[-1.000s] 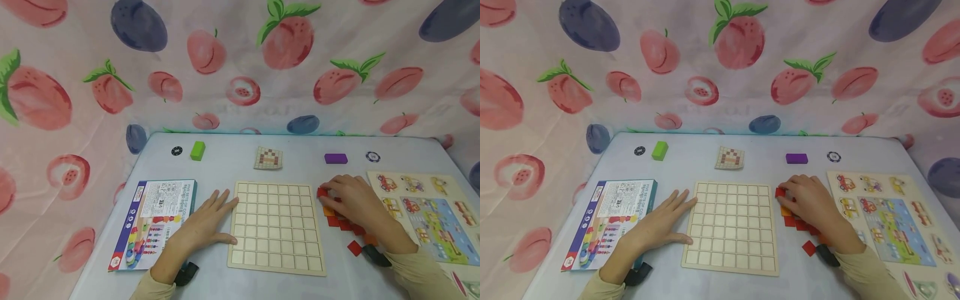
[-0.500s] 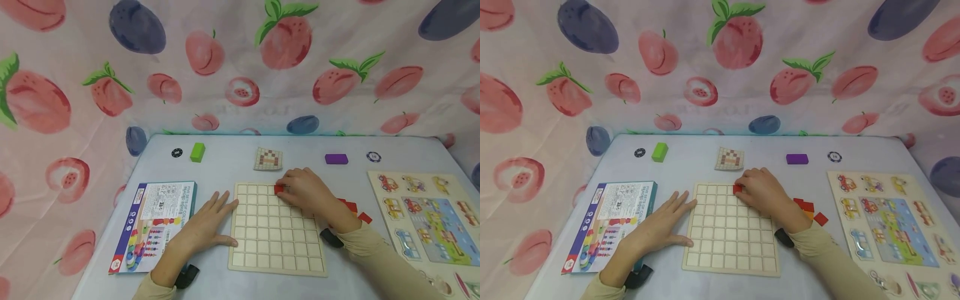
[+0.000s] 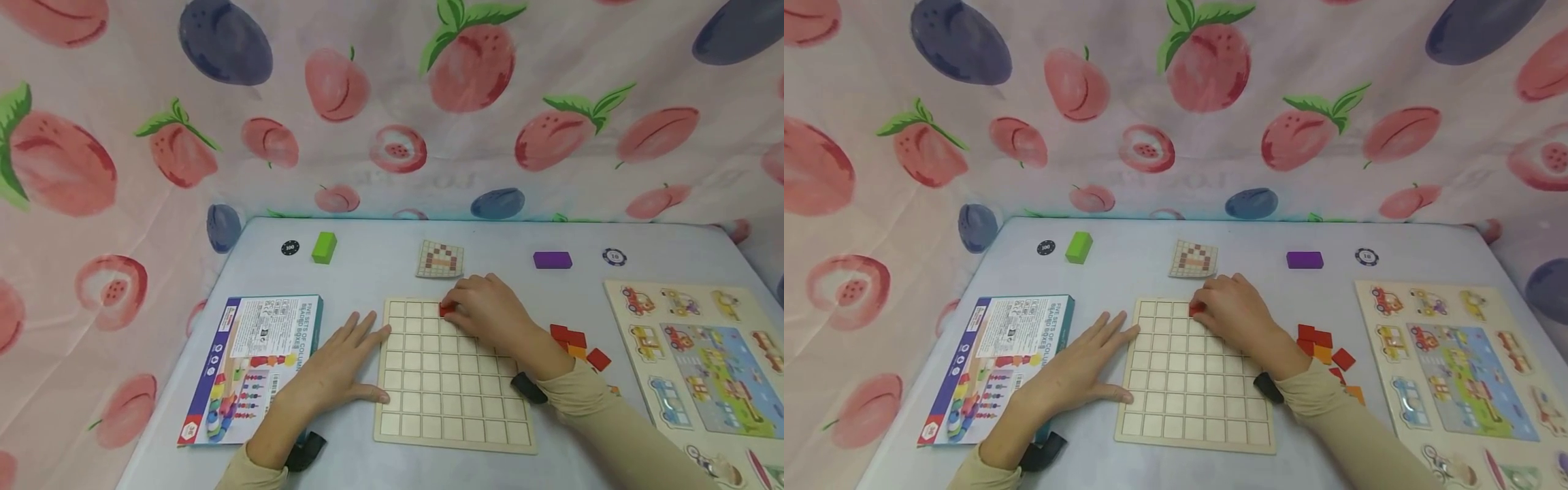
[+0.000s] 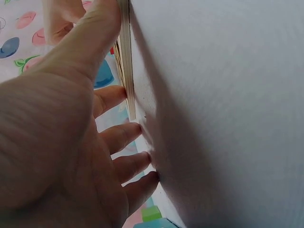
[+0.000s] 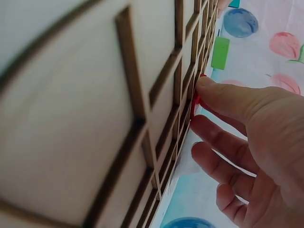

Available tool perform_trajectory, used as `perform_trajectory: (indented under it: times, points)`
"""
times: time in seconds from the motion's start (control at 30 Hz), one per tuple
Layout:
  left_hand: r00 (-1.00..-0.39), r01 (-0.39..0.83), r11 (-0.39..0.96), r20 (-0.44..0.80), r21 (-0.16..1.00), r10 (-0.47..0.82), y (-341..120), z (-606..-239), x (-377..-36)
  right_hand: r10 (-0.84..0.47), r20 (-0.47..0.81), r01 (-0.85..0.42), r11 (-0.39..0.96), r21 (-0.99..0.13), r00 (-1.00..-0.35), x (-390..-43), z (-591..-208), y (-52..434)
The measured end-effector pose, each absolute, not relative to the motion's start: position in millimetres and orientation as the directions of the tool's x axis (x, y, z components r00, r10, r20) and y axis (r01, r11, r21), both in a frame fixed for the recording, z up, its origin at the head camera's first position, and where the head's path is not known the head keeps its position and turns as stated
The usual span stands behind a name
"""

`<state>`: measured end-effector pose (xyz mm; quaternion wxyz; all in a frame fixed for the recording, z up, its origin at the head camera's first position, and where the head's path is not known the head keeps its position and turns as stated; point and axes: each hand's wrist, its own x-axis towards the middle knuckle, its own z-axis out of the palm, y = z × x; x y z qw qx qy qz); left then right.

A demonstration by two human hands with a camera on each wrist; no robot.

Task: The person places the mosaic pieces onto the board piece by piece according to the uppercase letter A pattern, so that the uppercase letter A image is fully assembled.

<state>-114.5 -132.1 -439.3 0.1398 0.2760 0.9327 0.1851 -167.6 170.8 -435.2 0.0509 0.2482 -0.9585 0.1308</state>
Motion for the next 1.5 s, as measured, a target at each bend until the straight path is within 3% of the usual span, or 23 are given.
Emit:
perform_trajectory:
  times: [0.43,0.93,1.5]
  points:
    - [-0.810,0.457,0.783,-0.166,0.422,0.563,-132.6,-438.9,-114.6,-0.433,0.099,-0.444,0.871,-0.210,-0.896,-157.7,-426.8,191.0]
    - [-0.806,0.463,0.783,-0.171,0.415,0.567,-131.1,-438.0,-114.9,-0.237,-0.007,-0.234,0.963,-0.132,-0.972,-107.1,-424.8,304.8]
    - [-0.810,0.457,0.783,-0.165,0.422,0.562,-132.1,-439.0,-112.7,-0.231,-0.023,-0.225,0.961,-0.163,-0.973,-109.8,-430.8,312.0]
